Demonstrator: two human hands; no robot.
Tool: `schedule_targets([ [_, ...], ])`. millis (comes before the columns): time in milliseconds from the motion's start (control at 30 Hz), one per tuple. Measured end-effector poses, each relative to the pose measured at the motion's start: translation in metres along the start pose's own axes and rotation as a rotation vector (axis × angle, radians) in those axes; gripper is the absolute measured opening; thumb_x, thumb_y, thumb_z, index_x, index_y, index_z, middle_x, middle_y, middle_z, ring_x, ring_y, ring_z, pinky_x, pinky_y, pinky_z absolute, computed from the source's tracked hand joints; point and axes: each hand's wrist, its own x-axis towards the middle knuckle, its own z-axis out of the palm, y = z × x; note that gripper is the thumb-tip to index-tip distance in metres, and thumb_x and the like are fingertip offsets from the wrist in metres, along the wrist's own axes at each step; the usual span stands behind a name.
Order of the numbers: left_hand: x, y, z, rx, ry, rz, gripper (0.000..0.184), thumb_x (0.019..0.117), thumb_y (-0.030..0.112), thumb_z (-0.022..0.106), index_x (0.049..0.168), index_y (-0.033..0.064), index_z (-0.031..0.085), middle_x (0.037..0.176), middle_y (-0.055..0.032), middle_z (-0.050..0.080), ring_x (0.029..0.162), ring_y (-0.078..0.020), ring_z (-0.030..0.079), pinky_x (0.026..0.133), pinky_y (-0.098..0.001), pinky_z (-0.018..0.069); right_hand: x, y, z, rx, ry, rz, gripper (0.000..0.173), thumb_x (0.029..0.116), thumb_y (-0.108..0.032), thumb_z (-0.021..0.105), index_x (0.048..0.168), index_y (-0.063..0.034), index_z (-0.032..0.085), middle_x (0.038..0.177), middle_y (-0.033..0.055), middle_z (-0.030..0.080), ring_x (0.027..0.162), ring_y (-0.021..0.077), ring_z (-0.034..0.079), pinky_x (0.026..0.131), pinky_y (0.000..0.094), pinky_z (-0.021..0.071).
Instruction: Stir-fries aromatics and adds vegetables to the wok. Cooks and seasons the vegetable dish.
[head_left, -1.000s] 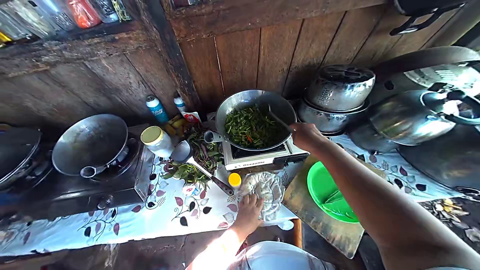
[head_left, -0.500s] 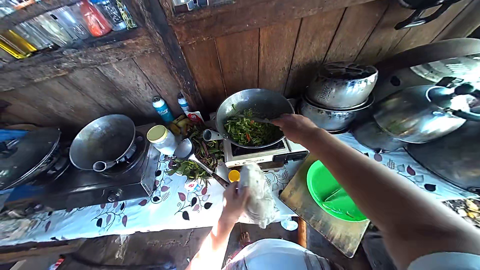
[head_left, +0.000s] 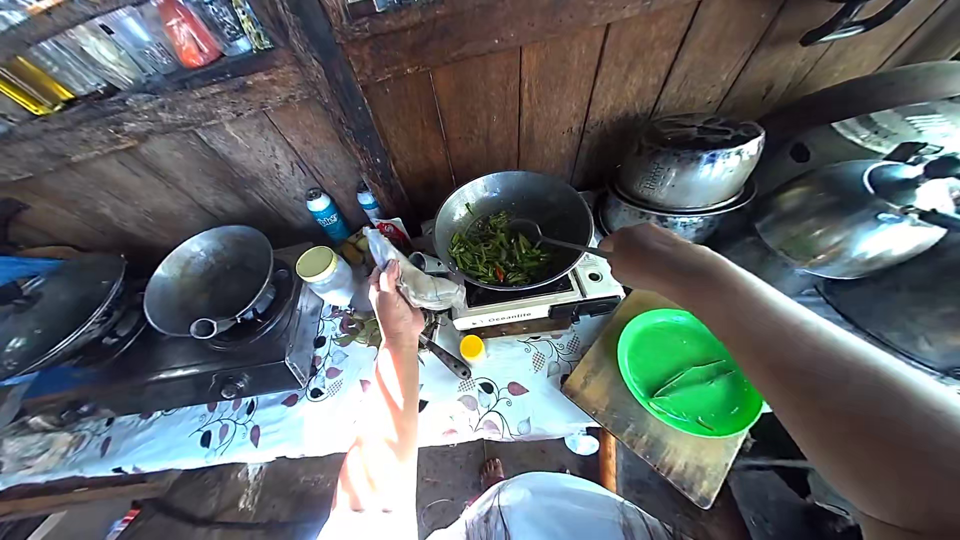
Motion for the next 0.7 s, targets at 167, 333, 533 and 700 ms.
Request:
schedule_targets([
  [167, 0.000, -0.005, 0.007, 0.120, -0.047, 0.079, 0.016, 0.1013, 0.023, 0.056, 0.114, 0.0138, 0.059, 0.093, 0.0042, 0.065, 0.084, -0.0053, 0.066, 0.078, -0.0282, 0.0589, -0.040, -0.009, -0.001, -0.064, 0.194, -0.152, 0.027, 0.1035, -0.007, 0.056, 0.122, -0.0137, 0.073, 0.107, 0.0202, 0.073, 0.102, 0.0443, 0.069, 0.080, 0.0645, 0.0543],
  [333, 0.009, -0.019, 0.014, 0.335, 0.039, 0.189, 0.026, 0.0961, 0.023, 0.066, 0.109, 0.0004, 0.064, 0.138, -0.0145, 0.052, 0.120, -0.0163, 0.056, 0.097, -0.0320, 0.0512, -0.014, -0.030, 0.017, -0.077, 0.030, -0.010, 0.045, 0.1029, 0.002, 0.048, 0.145, -0.0105, 0.058, 0.129, 0.0246, 0.063, 0.116, 0.0468, 0.064, 0.088, 0.0636, 0.0540],
  [533, 0.020, -0.025, 0.013, 0.736, 0.037, 0.348, 0.045, 0.0829, 0.026, 0.081, 0.111, -0.0033, 0.062, 0.136, -0.0270, 0.052, 0.132, -0.0341, 0.048, 0.110, -0.0443, 0.0414, 0.032, -0.015, 0.020, 0.173, 0.213, 0.148, 0.024, 0.1010, -0.001, 0.051, 0.119, 0.0011, 0.068, 0.122, 0.0295, 0.067, 0.115, 0.0515, 0.064, 0.086, 0.0710, 0.0515],
  [700, 0.025, -0.020, 0.026, 0.896, 0.018, 0.381, 0.048, 0.0813, 0.015, 0.084, 0.119, -0.0042, 0.060, 0.129, -0.0270, 0.056, 0.125, -0.0355, 0.052, 0.108, -0.0459, 0.0417, 0.055, -0.039, 0.031, 0.197, 0.149, 0.037, 0.038, 0.1012, 0.001, 0.048, 0.136, -0.0068, 0.064, 0.134, 0.0258, 0.063, 0.124, 0.0479, 0.061, 0.094, 0.0693, 0.0501],
])
